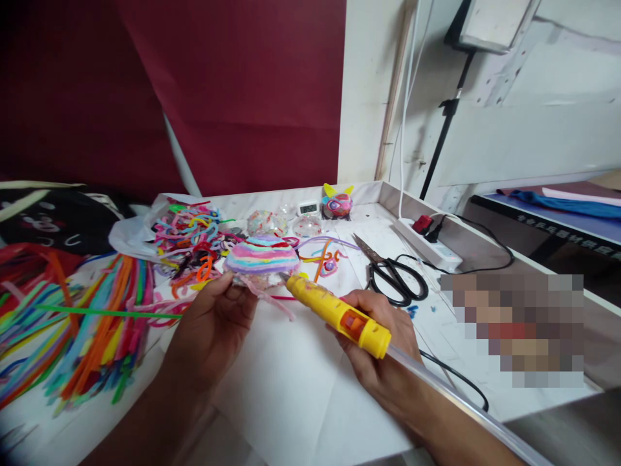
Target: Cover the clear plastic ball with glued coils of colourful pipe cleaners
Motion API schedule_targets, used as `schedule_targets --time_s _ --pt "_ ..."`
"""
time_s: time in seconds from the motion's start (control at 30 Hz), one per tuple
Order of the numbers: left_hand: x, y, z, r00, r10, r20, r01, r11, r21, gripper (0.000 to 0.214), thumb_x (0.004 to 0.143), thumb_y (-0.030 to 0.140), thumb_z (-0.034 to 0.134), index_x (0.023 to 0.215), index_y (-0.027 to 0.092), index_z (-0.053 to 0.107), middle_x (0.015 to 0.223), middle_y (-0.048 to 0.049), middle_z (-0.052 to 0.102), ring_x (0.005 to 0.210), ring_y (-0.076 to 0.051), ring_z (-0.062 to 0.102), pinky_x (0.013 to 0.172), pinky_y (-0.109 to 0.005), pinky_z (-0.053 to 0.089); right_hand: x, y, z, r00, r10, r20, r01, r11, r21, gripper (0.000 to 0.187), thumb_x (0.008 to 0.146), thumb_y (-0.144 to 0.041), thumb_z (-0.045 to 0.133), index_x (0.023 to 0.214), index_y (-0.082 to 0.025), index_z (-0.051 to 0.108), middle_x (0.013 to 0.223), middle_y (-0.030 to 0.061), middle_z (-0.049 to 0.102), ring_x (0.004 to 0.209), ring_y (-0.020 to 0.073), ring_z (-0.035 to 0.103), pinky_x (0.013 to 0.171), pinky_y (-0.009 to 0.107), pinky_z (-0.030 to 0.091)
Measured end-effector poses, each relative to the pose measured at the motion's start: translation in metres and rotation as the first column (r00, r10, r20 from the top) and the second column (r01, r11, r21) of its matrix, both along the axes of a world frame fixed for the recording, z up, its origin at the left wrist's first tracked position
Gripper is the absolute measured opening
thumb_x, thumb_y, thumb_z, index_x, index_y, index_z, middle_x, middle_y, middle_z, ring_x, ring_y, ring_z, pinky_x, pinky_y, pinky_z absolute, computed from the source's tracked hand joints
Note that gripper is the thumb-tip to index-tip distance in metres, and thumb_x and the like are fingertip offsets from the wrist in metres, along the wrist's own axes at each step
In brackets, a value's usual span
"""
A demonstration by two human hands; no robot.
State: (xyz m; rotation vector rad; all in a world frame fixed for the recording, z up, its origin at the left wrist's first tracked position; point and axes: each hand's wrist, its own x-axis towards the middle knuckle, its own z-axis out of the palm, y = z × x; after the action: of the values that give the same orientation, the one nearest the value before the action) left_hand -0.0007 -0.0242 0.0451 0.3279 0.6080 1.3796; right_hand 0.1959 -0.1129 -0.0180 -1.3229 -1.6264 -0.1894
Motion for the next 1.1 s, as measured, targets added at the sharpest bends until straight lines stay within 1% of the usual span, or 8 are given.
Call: schedule_targets --time_s 0.3,0.47,0.67,0.77,0.9,0.97,1.03,1.1 --pt "-0.001 0.000 0.003 1.000 0.015 -0.015 -0.015 1.000 -0.019 0.022 0.088 0.000 0.048 0.077 0.012 0.063 0.065 -0.0017 0.071 0.057 -0.010 0.069 0.057 -0.019 0.061 0.002 0.001 -0.005 0.993 0.033 -0.110 -0.038 0.998 -0.042 0.026 0.087 -0.025 0.065 0.111 -0.027 0.055 0.088 0.0021 0.064 0.067 0.0163 0.061 0.060 0.030 0.049" --pt "-0.002 0.003 0.003 1.000 0.024 0.003 -0.024 1.000 -0.008 0.020 0.088 0.001 0.048 0.079 0.012 0.062 0.068 -0.0015 0.071 0.061 -0.010 0.070 0.060 -0.019 0.061 0.002 0.003 0.007 0.907 0.149 -0.394 -0.196 0.977 -0.082 0.016 0.084 -0.031 0.069 0.098 -0.024 0.064 0.092 0.0046 0.065 0.075 0.0177 0.063 0.059 0.027 0.052" --pt "-0.008 0.009 0.009 0.995 0.094 0.040 -0.092 0.995 -0.044 0.021 0.089 0.002 0.047 0.077 0.013 0.060 0.065 -0.0005 0.070 0.058 -0.008 0.068 0.063 -0.018 0.060 0.005 0.011 0.029 0.674 0.050 -0.737 -0.510 0.753 -0.415 0.036 0.072 -0.049 0.077 0.079 -0.017 0.062 0.061 -0.0006 0.058 0.048 0.0108 0.051 0.041 0.023 0.042" --pt "-0.013 0.013 0.011 0.990 0.135 0.047 -0.133 0.990 -0.045 0.021 0.090 0.003 0.047 0.076 0.013 0.060 0.064 -0.0006 0.069 0.059 -0.008 0.068 0.065 -0.018 0.059 0.004 0.017 0.031 0.677 -0.058 -0.734 -0.543 0.634 -0.550 0.040 0.063 -0.042 0.084 0.073 -0.018 0.054 0.056 -0.0040 0.056 0.044 0.0096 0.052 0.040 0.021 0.038" --pt "-0.016 0.016 0.010 0.989 0.137 0.050 -0.136 0.990 -0.024 0.020 0.089 0.004 0.048 0.076 0.013 0.060 0.064 -0.0011 0.069 0.060 -0.009 0.068 0.068 -0.020 0.060 0.006 0.023 0.021 0.661 -0.075 -0.747 -0.636 0.471 -0.611 0.041 0.069 -0.046 0.079 0.085 -0.018 0.052 0.062 -0.0039 0.060 0.047 0.0101 0.055 0.045 0.023 0.043" --pt "-0.016 0.016 0.008 0.991 0.123 0.053 -0.123 0.992 -0.012 0.020 0.088 0.003 0.049 0.075 0.013 0.060 0.064 -0.0015 0.069 0.060 -0.009 0.068 0.069 -0.021 0.060 0.010 0.025 0.015 0.718 -0.045 -0.695 -0.612 0.435 -0.661 0.040 0.074 -0.049 0.074 0.088 -0.018 0.053 0.064 -0.0017 0.063 0.049 0.0113 0.056 0.046 0.025 0.044" --pt "-0.016 0.016 0.007 0.992 0.114 0.055 -0.114 0.993 -0.011 0.019 0.087 0.003 0.050 0.073 0.013 0.060 0.064 -0.0018 0.069 0.061 -0.009 0.068 0.069 -0.021 0.060 0.015 0.025 0.012 0.880 0.027 -0.474 -0.425 0.493 -0.759 0.037 0.077 -0.049 0.070 0.089 -0.016 0.058 0.065 0.0017 0.065 0.050 0.0131 0.056 0.047 0.026 0.043" --pt "-0.014 0.014 0.006 0.994 0.100 0.051 -0.100 0.995 -0.004 0.018 0.086 0.004 0.051 0.074 0.013 0.060 0.065 -0.0017 0.069 0.061 -0.009 0.067 0.070 -0.021 0.059 0.018 0.023 0.015 0.988 0.044 -0.151 -0.142 0.665 -0.734 0.034 0.079 -0.048 0.067 0.091 -0.016 0.065 0.074 0.0066 0.069 0.056 0.0158 0.059 0.053 0.029 0.044"
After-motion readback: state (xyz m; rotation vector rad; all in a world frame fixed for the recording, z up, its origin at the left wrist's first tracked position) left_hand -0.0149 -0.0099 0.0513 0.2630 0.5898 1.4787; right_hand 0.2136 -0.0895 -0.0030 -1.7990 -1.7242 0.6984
